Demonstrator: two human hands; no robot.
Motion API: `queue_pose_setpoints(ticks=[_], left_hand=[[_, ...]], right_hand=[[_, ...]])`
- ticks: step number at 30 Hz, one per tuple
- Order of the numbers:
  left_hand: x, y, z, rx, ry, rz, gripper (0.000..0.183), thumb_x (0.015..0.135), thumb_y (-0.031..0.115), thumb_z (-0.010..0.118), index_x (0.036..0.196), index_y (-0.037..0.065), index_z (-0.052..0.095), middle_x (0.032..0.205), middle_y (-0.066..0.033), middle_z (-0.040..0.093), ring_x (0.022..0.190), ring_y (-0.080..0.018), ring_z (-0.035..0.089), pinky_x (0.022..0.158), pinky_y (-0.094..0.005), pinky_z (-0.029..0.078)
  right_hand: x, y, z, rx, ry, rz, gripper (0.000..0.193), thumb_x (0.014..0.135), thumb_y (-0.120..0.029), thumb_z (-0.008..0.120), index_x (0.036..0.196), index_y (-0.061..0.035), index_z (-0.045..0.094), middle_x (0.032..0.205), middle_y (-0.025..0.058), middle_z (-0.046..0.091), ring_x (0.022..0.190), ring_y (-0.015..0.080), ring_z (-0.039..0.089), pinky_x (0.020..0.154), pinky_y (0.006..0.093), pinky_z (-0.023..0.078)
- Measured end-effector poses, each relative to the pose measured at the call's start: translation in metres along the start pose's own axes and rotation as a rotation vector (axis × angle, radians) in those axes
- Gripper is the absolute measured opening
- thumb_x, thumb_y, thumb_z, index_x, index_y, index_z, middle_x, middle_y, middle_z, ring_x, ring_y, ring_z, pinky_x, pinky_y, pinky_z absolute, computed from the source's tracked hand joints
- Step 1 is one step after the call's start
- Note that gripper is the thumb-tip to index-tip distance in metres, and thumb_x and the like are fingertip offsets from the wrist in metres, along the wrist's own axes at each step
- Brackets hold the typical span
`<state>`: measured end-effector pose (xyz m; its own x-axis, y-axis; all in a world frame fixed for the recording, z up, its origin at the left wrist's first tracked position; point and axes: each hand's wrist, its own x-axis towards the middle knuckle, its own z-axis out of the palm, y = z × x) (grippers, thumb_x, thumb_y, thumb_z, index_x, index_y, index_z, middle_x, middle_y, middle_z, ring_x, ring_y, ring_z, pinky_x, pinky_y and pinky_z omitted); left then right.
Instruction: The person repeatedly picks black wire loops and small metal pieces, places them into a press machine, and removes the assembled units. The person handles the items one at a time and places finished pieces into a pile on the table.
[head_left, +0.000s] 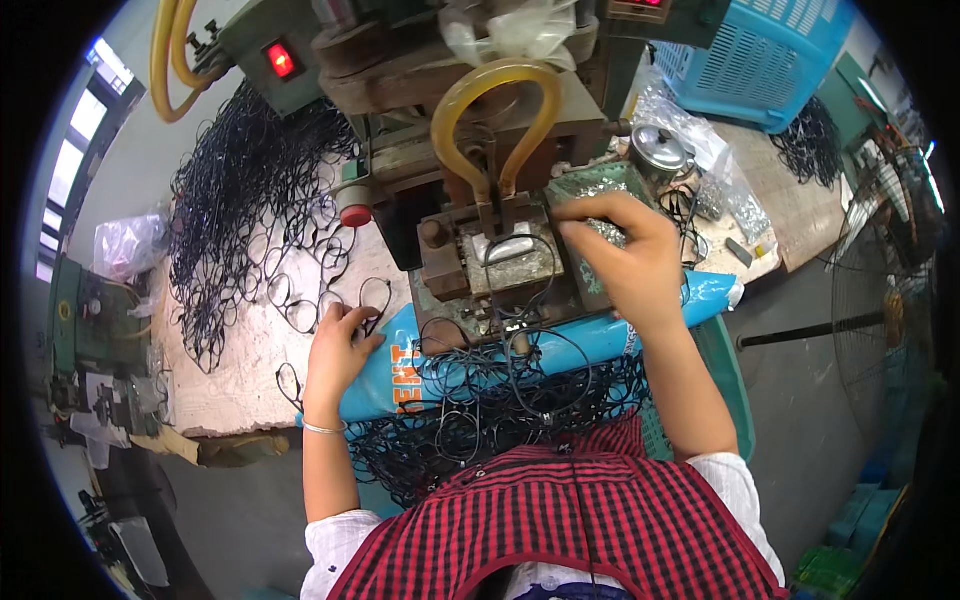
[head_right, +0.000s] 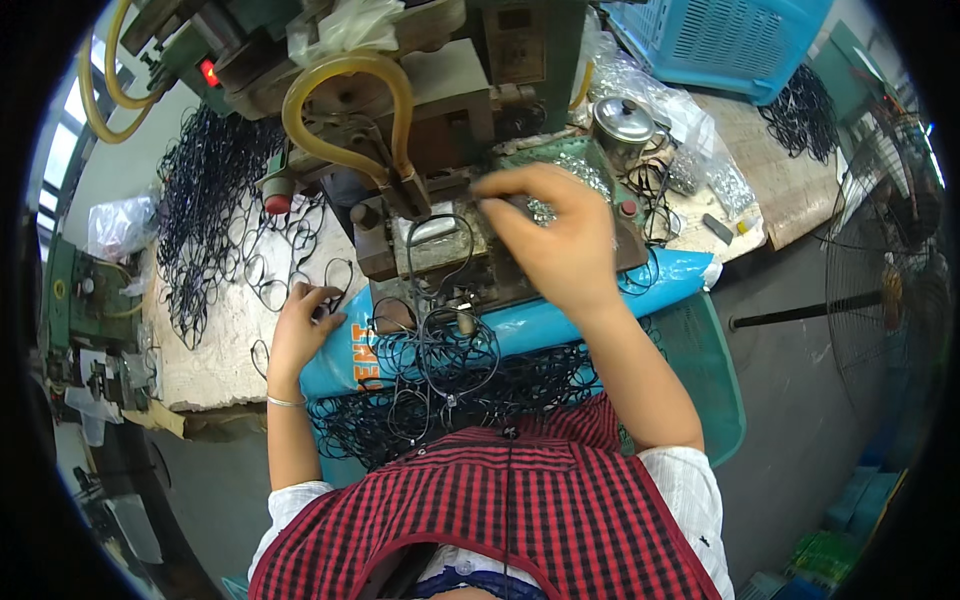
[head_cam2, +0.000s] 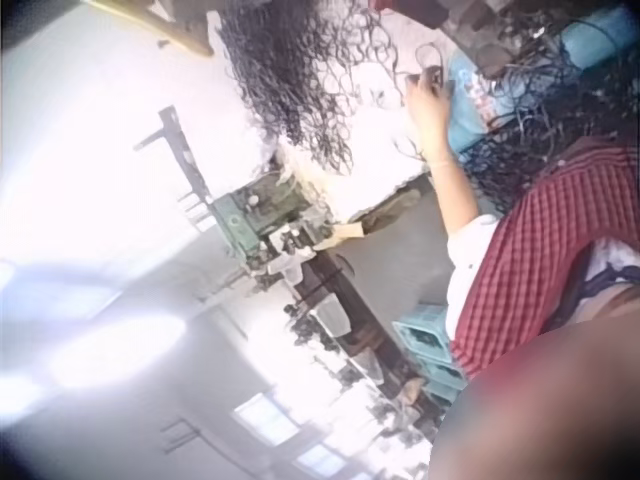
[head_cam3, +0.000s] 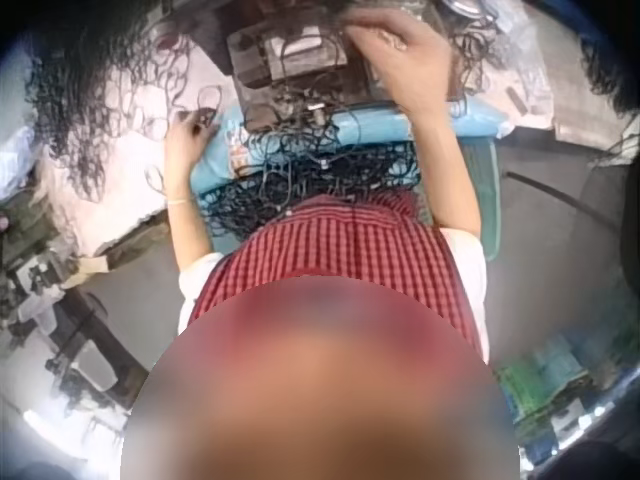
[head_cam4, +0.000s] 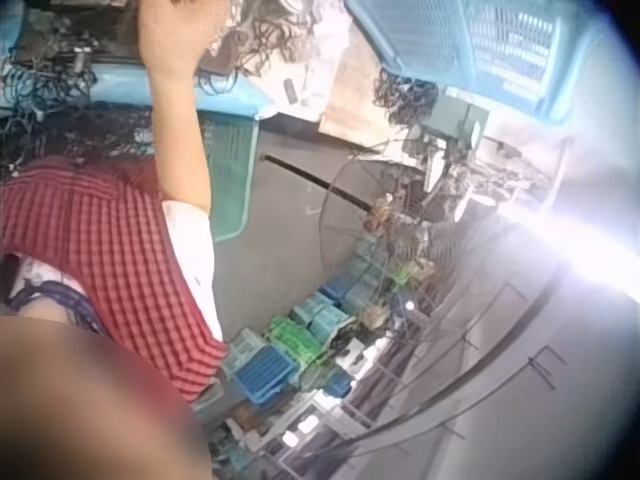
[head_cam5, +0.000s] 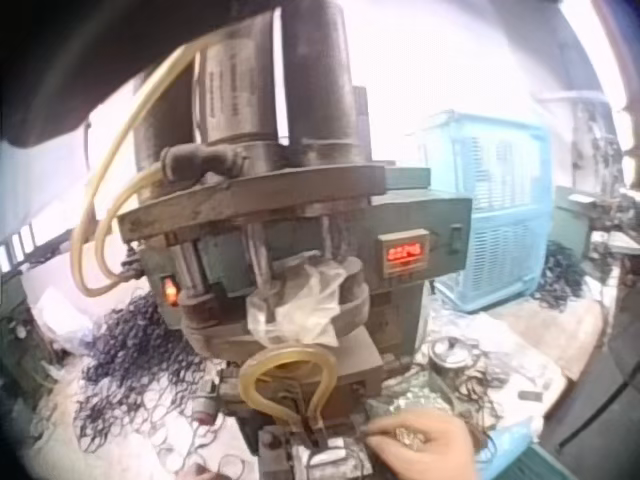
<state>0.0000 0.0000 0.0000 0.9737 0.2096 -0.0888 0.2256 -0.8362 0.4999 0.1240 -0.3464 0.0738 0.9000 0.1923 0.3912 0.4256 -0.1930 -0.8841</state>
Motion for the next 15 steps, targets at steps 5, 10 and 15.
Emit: queue_pose_setpoints(ticks=[5, 10, 15], left_hand=[[0.008, -0.003, 0.014, 0.058, 0.007, 0.080, 0.026, 0.075, 0.017, 0.083, 0.093, 0.004, 0.069, 0.097, -0.0150, 0.061, 0.092, -0.0368, 0.060, 0.083, -0.0441, 0.051], [0.011, -0.013, 0.025, 0.250, 0.277, 0.196, 0.014, 0.094, 0.013, 0.064, 0.100, 0.002, 0.060, 0.095, -0.0198, 0.064, 0.090, -0.0418, 0.059, 0.080, -0.0483, 0.049], [0.015, 0.002, 0.020, -0.669, 0.775, 0.211, 0.014, 0.105, 0.004, 0.055, 0.119, 0.002, 0.056, 0.100, -0.0057, 0.063, 0.086, -0.0115, 0.063, 0.075, -0.0255, 0.055]], right_hand=[[0.010, -0.008, 0.029, 0.281, -0.002, 0.060, 0.042, 0.082, -0.002, 0.073, 0.121, 0.0053, 0.060, 0.093, 0.0054, 0.071, 0.091, 0.0108, 0.065, 0.085, 0.0261, 0.050], [0.005, -0.010, 0.040, 0.410, 0.036, 0.159, 0.051, 0.082, -0.001, 0.073, 0.130, 0.0056, 0.055, 0.092, 0.0064, 0.071, 0.092, 0.0099, 0.064, 0.086, 0.0256, 0.049], [0.004, -0.034, 0.046, 0.516, -0.019, 0.202, 0.054, 0.083, 0.001, 0.073, 0.132, 0.0059, 0.052, 0.089, 0.0054, 0.072, 0.089, 0.0097, 0.063, 0.084, 0.0245, 0.048]])
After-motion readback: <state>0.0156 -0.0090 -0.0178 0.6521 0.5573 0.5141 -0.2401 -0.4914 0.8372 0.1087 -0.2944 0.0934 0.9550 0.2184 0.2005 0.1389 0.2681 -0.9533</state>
